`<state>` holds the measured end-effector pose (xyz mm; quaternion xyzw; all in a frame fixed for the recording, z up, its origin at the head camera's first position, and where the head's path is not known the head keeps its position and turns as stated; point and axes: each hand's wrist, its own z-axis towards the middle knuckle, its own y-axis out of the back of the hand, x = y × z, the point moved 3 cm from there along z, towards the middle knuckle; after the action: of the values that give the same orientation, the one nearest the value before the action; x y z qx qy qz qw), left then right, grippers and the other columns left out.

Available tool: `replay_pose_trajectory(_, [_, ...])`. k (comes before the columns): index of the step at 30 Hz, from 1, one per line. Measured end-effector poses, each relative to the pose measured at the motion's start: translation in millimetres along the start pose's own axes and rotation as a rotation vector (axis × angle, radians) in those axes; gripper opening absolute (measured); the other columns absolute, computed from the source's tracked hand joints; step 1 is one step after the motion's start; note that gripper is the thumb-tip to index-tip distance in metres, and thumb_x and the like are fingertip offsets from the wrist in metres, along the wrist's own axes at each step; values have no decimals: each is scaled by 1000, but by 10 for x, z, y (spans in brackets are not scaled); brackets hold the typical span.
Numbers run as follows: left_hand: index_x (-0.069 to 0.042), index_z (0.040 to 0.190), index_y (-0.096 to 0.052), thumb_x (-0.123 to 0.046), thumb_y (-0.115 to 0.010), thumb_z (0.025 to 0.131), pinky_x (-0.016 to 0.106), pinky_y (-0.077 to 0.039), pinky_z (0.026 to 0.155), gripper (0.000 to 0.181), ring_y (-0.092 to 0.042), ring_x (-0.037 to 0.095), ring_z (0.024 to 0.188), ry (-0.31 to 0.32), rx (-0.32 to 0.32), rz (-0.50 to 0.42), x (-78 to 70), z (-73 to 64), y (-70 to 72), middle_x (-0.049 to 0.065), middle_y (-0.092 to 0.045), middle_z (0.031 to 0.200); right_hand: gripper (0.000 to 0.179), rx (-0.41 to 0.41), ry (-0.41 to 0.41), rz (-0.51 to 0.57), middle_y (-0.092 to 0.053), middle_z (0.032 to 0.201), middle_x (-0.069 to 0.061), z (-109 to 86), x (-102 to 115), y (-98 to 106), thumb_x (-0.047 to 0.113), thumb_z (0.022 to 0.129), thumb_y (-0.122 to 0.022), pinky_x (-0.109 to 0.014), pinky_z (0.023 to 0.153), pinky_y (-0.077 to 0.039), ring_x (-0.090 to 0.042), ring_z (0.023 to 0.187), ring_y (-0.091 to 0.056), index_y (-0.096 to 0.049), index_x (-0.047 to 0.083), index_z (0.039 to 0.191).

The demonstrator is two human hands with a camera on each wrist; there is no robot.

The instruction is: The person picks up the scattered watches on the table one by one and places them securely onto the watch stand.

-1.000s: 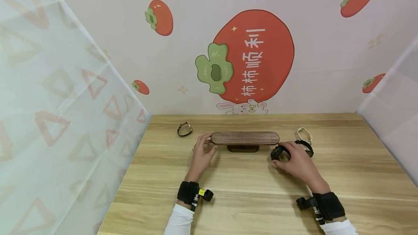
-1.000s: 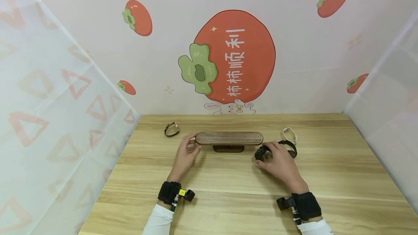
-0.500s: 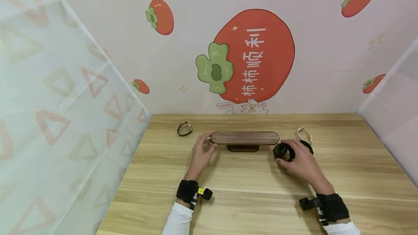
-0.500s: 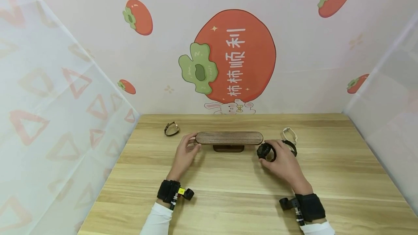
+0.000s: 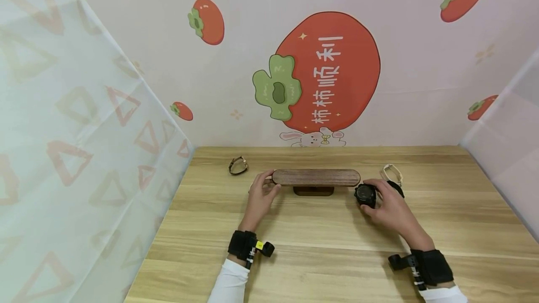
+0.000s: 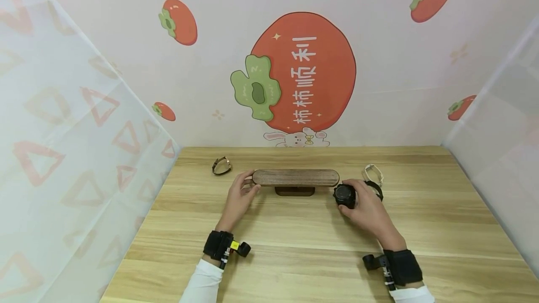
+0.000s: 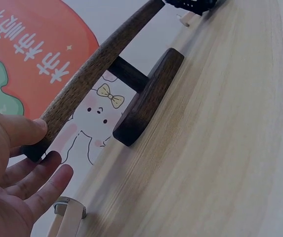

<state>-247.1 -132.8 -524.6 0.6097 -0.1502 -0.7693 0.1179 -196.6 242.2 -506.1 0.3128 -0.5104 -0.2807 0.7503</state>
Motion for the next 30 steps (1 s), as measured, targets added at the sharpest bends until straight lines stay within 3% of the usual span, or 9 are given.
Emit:
replay_pose_trajectory(12, [-9, 153, -55, -12, -72, 103, 44, -60, 105, 53, -63, 33, 128, -3, 7, 10, -1, 2, 14, 15, -55, 151, 73, -7, 4, 61, -61, 135, -32, 15, -15, 4, -3, 81, -88, -68, 101, -53, -52, 123, -62, -52, -7, 144])
replay_pose_trajectory(21, [-10, 153, -55, -14, -73, 103, 46, -59, 105, 53, -63, 33, 127, -12, 8, 21, -7, -3, 18, 14, -55, 150, 69, -52, 83, 23, -63, 131, -26, 31, -30, -3, -6, 76, -91, -65, 93, -57, -47, 118, -64, -59, -3, 138])
replay_pose_trajectory(30, [-2, 154, -52, -10, -74, 101, 50, -60, 102, 58, -62, 36, 125, -21, 11, 26, -6, 23, -5, 18, -53, 149, 69, -67, 66, -1, -63, 130, -27, 45, -49, 24, -3, 75, -92, -62, 89, -48, -46, 119, -53, -60, -2, 136])
